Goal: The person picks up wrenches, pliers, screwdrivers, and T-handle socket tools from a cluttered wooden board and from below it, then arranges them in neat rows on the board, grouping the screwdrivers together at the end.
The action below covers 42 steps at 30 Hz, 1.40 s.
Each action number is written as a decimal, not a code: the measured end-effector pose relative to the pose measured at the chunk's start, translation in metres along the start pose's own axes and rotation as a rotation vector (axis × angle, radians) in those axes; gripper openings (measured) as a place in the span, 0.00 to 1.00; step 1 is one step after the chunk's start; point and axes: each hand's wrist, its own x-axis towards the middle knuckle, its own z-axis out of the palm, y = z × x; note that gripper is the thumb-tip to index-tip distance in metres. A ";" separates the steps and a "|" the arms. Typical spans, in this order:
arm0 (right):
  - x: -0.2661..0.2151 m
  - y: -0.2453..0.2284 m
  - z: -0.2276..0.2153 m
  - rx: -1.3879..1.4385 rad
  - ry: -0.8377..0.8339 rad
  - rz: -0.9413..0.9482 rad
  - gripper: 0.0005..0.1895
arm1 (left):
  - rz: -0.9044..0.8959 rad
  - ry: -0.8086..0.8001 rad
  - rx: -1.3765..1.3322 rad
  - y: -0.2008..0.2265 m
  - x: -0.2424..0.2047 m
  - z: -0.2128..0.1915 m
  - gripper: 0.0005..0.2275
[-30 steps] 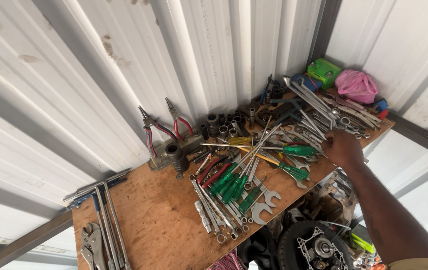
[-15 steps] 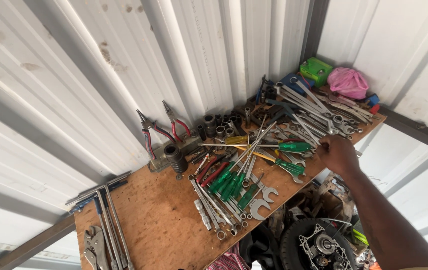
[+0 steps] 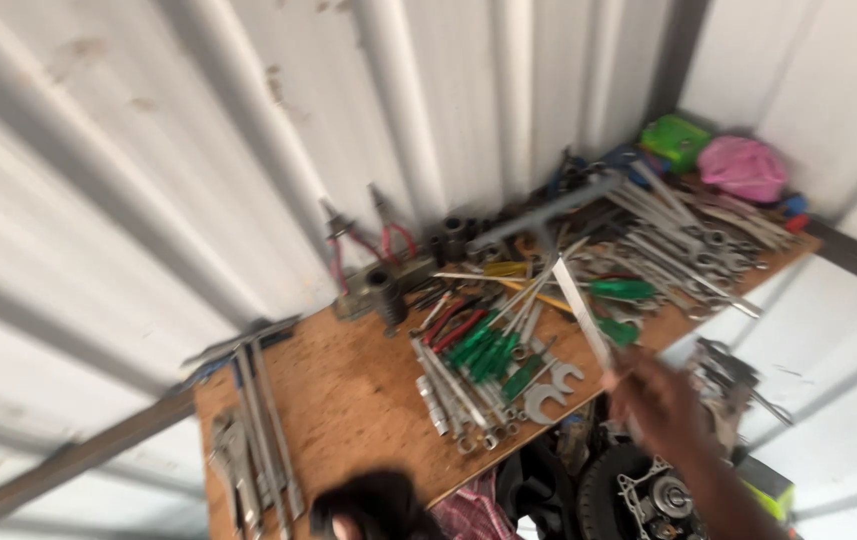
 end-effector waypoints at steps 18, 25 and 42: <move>-0.115 -0.117 0.127 -0.087 0.123 -0.465 0.11 | -0.091 -0.218 0.446 -0.069 0.052 0.068 0.03; -0.093 -0.051 0.085 -0.398 -0.056 -0.081 0.15 | -0.256 -0.269 0.337 -0.023 0.056 0.071 0.03; -0.059 -0.074 0.073 0.296 -0.143 0.068 0.20 | -0.466 -0.502 1.320 -0.005 0.027 0.066 0.23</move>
